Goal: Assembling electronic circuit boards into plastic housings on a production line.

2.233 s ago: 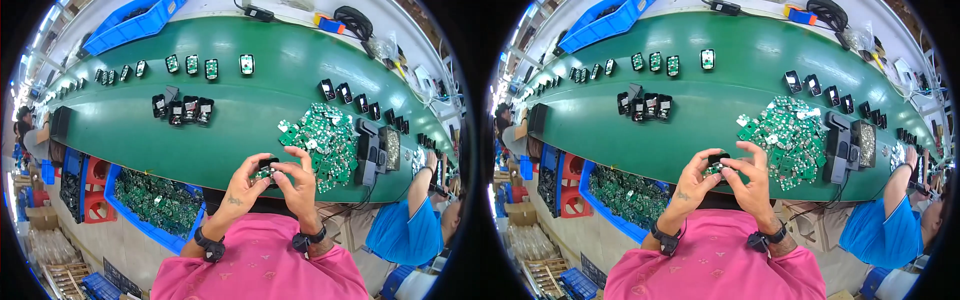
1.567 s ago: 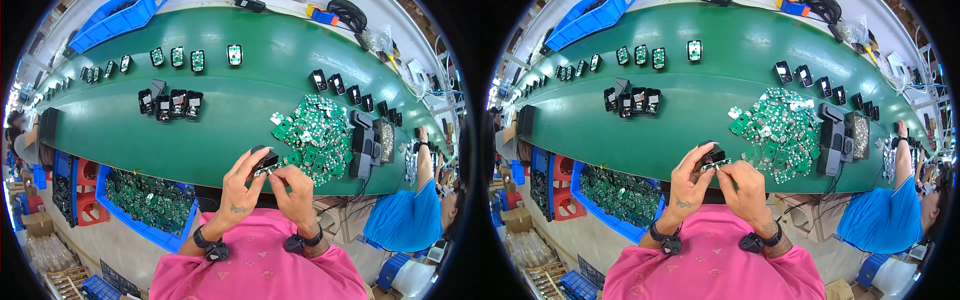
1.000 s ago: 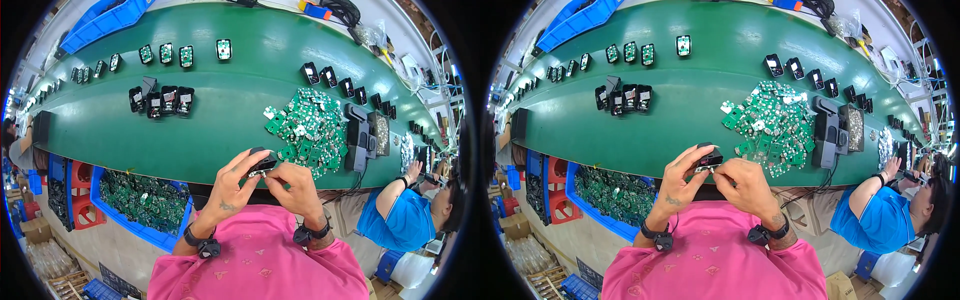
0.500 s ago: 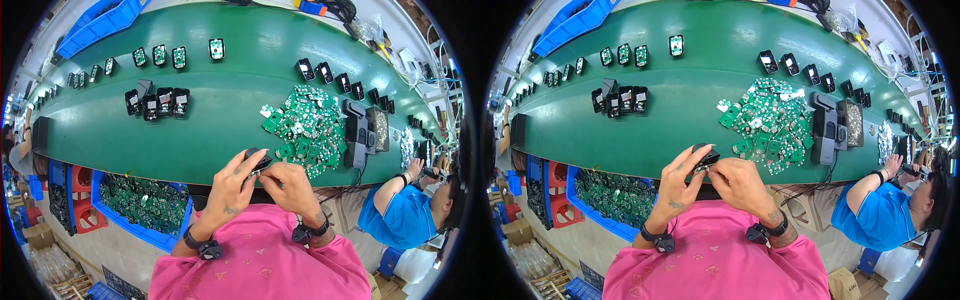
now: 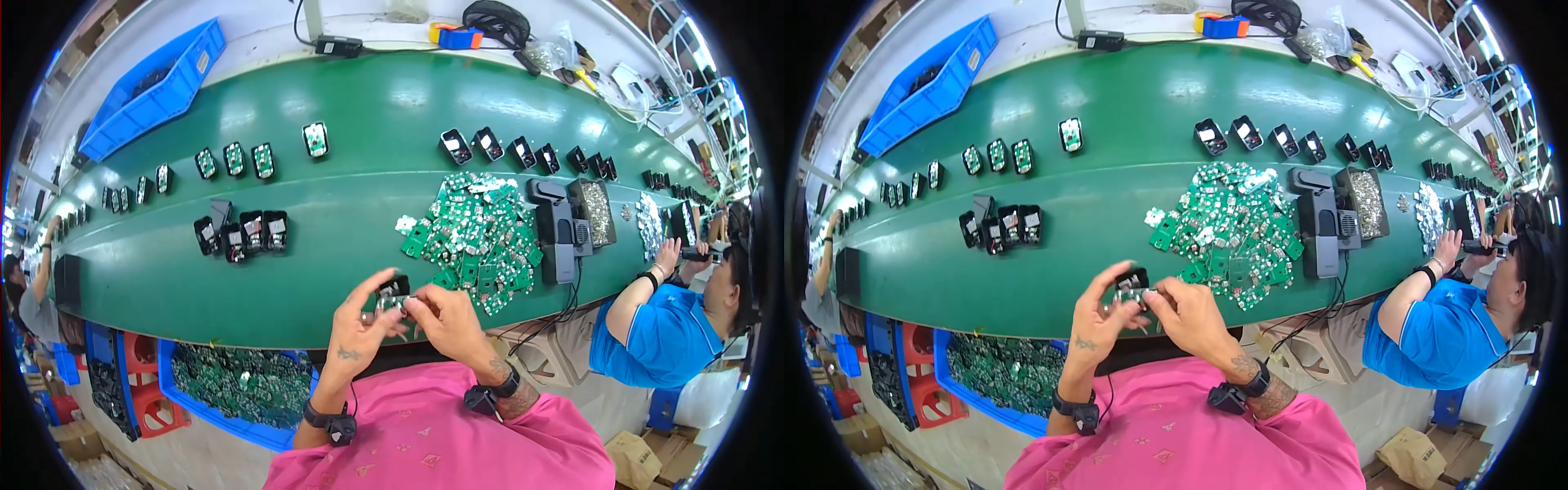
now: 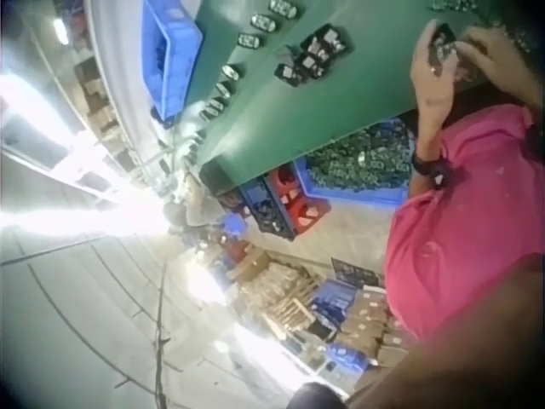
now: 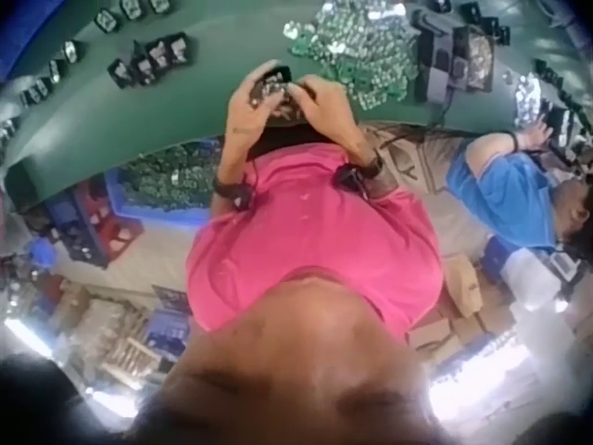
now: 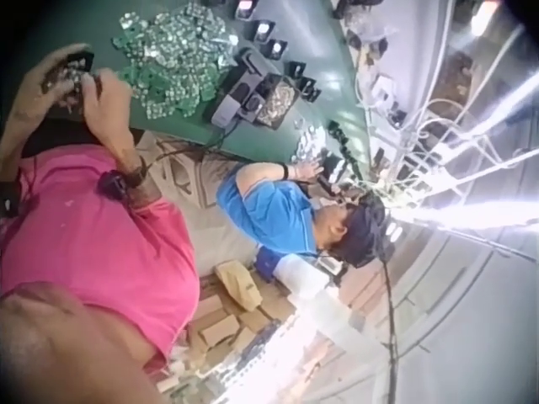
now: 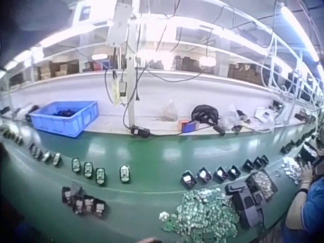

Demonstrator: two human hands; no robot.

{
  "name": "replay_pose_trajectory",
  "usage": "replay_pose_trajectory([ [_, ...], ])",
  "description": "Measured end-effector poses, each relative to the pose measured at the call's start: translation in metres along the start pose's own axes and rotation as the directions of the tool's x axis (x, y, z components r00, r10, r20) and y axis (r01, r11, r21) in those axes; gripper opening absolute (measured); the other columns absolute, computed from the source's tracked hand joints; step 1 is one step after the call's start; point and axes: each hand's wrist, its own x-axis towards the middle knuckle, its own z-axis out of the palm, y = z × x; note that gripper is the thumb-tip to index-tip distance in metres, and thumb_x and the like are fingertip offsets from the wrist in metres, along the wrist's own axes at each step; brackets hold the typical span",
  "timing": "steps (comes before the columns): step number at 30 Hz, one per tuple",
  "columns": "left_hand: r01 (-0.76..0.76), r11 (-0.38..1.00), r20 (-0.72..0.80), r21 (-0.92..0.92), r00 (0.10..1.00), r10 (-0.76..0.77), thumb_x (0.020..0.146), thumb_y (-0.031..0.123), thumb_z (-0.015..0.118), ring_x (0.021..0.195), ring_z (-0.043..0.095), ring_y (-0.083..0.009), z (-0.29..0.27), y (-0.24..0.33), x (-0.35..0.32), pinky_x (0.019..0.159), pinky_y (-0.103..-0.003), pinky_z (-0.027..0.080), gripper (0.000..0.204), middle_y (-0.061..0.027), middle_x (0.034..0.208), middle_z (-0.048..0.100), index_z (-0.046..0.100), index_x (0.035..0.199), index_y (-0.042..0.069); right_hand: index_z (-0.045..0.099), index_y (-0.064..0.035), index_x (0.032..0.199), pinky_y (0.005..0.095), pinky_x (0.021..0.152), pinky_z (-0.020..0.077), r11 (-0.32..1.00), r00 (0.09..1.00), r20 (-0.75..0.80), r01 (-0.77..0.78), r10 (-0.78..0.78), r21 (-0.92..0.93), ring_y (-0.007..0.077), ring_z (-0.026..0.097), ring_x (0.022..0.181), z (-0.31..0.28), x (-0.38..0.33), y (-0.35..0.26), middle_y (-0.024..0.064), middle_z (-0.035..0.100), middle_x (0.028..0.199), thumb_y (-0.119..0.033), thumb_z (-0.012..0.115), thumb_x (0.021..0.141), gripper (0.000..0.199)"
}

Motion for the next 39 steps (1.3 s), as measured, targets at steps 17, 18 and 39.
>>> replay_pose_trajectory([
  [17,-0.263,0.938,0.014,0.227,0.964,0.267,0.080,-0.012,0.062,0.101,0.068,-0.0224,0.010,0.005,0.004,0.077,-0.030,0.059,0.054,-0.0156,0.127,0.059,0.060,0.130,0.007,0.064,-0.0013,0.074,0.0227,0.046,0.0338,0.812,0.967,0.132,-0.253,0.216,0.526,0.0025,0.046,0.052,-0.011,0.009,0.002,-0.0032,0.057,0.059,-0.013,0.065,0.094,0.024],
  [18,-0.314,0.884,-0.031,0.346,0.938,0.345,0.081,-0.011,0.062,0.099,0.068,-0.0232,0.010,-0.001,0.006,0.077,-0.030,0.059,0.050,-0.0164,0.127,0.060,0.061,0.128,0.006,0.064,-0.0009,0.075,0.0233,0.045,0.0343,0.895,0.977,0.166,-0.190,0.133,0.403,0.0025,0.047,0.052,-0.009,0.011,-0.003,-0.0028,0.057,0.059,-0.013,0.065,0.094,0.023],
  [39,-0.208,0.976,-0.166,-0.057,0.966,0.196,0.101,0.013,0.055,0.093,0.066,-0.0140,0.011,-0.013,0.008,0.060,-0.025,0.061,0.033,-0.0142,0.122,0.061,0.052,0.132,0.001,0.062,0.0006,0.088,0.0359,0.047,0.0411,0.983,0.991,-0.044,0.117,-0.125,-0.141,0.0229,0.055,0.049,0.009,0.010,-0.014,0.0103,0.056,0.059,-0.018,0.068,0.093,0.020],
])
